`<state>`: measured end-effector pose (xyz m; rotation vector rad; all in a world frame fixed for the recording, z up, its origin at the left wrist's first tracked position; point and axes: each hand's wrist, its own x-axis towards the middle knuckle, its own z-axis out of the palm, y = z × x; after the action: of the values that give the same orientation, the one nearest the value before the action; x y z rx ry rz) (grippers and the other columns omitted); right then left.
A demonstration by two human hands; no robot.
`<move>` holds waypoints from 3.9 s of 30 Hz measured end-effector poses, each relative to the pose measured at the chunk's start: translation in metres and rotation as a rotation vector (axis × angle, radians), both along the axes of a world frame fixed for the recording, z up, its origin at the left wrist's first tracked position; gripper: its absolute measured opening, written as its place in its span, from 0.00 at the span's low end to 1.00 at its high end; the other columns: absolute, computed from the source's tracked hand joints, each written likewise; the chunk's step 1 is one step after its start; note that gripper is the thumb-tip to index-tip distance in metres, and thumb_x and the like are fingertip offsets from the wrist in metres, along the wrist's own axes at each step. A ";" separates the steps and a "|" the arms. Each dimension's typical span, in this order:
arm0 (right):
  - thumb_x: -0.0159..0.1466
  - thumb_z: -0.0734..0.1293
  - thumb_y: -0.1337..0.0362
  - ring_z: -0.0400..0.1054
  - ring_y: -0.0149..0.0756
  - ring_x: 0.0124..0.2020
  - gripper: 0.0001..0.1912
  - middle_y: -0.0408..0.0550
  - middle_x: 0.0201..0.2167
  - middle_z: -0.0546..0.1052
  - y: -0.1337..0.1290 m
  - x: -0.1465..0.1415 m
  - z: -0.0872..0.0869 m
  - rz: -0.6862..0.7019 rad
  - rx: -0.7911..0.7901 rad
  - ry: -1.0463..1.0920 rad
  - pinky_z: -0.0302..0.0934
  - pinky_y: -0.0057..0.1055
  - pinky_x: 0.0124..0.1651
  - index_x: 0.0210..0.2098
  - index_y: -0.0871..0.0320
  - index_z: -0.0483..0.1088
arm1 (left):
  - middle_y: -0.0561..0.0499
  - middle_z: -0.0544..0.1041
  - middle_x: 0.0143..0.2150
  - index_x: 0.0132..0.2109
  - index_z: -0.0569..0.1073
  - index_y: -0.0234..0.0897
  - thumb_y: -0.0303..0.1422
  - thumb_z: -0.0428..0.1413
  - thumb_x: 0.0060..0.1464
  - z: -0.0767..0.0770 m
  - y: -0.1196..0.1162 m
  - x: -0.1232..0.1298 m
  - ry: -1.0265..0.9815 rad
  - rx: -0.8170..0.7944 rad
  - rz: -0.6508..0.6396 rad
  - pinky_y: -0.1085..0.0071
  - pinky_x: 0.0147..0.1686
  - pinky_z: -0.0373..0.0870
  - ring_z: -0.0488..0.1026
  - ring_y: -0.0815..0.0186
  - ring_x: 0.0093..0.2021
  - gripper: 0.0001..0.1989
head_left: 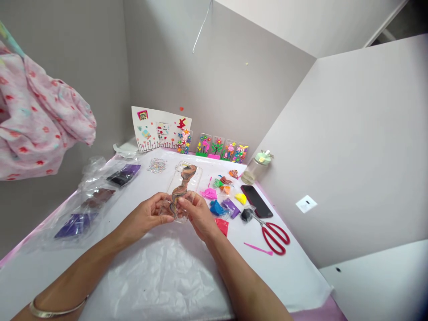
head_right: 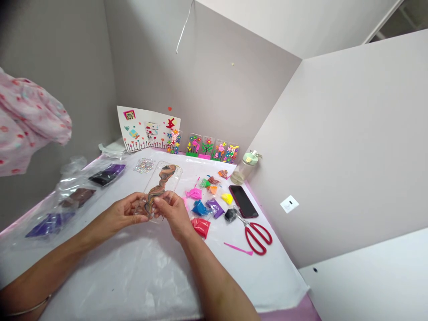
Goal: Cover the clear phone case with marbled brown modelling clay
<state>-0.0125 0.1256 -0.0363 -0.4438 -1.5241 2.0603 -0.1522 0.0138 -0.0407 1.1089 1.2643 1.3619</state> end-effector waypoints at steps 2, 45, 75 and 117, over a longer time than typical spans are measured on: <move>0.54 0.74 0.54 0.63 0.28 0.24 0.16 0.41 0.24 0.72 -0.001 0.000 -0.001 -0.008 0.015 -0.010 0.55 0.27 0.30 0.29 0.58 0.68 | 0.47 0.79 0.45 0.50 0.68 0.41 0.36 0.62 0.51 0.003 -0.001 0.001 0.001 0.000 0.005 0.62 0.47 0.68 0.76 0.57 0.45 0.20; 0.58 0.69 0.50 0.69 0.32 0.29 0.17 0.43 0.27 0.74 0.003 0.005 0.009 -0.002 0.061 -0.040 0.66 0.27 0.29 0.38 0.56 0.69 | 0.51 0.79 0.41 0.43 0.73 0.40 0.38 0.62 0.52 0.009 -0.001 0.003 -0.214 0.003 0.178 0.65 0.48 0.65 0.74 0.61 0.44 0.12; 0.53 0.74 0.58 0.65 0.30 0.24 0.18 0.38 0.22 0.70 -0.003 -0.003 -0.004 -0.091 0.115 -0.017 0.56 0.28 0.30 0.38 0.56 0.66 | 0.53 0.77 0.39 0.44 0.73 0.40 0.35 0.62 0.53 0.000 0.001 0.018 -0.171 0.056 0.225 0.67 0.47 0.67 0.73 0.62 0.43 0.11; 0.58 0.70 0.54 0.67 0.32 0.32 0.13 0.44 0.30 0.75 -0.009 -0.003 -0.001 0.019 0.080 -0.029 0.60 0.28 0.39 0.32 0.58 0.73 | 0.48 0.83 0.39 0.39 0.81 0.36 0.33 0.63 0.51 -0.002 0.003 0.014 -0.275 0.046 0.304 0.65 0.50 0.68 0.76 0.59 0.43 0.08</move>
<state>-0.0151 0.1162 -0.0376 -0.4321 -1.6279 2.0068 -0.1386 0.0166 -0.0426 0.7464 1.2353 1.7124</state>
